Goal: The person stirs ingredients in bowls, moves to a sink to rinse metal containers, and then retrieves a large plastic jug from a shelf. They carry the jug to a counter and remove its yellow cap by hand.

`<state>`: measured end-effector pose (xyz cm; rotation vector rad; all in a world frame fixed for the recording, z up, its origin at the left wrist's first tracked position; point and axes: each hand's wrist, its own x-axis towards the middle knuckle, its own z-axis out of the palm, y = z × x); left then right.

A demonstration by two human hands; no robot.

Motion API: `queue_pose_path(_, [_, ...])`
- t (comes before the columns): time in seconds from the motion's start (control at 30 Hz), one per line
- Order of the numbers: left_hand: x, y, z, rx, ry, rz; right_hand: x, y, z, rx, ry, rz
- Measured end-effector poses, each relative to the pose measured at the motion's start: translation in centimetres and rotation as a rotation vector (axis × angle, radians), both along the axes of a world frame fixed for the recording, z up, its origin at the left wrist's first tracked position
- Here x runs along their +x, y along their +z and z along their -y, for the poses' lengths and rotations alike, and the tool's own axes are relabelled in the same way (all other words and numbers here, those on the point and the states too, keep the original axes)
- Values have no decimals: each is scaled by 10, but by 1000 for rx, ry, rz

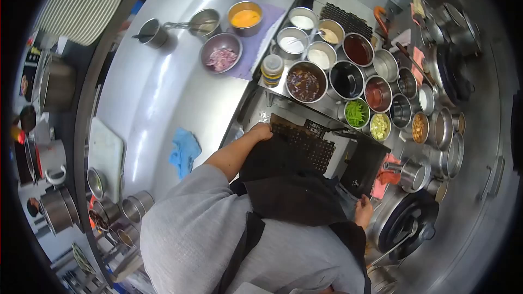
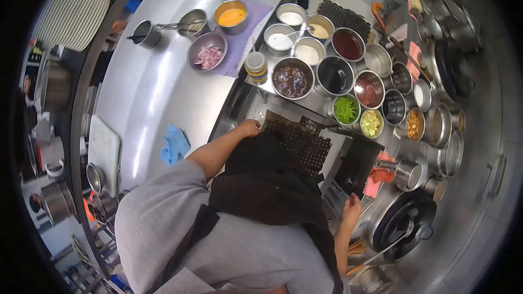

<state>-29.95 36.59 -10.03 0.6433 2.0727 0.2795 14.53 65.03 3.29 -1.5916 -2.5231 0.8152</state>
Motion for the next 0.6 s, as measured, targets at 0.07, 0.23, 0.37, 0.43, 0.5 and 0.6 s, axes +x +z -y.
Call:
queue_pose_path(0.07, [0,16,9,3,23,-19,-32,18,-7,-58,3,9])
queue_pose_path(0.23, [6,26,24,39,76,-33,-75,30,-10,-79,82,75])
queue_pose_path(0.37, [14,76,51,213,316,36,-72,-5,-13,-155,187,100])
queue_pose_path(0.43, [25,96,77,466,357,-278,-74,-19,-20,-144,277,104])
queue_pose_path(0.5, [37,131,108,636,472,-479,-82,-20,-23,-169,351,246])
queue_pose_path(0.6, [53,169,160,346,619,-1038,-130,19,-4,-153,418,217])
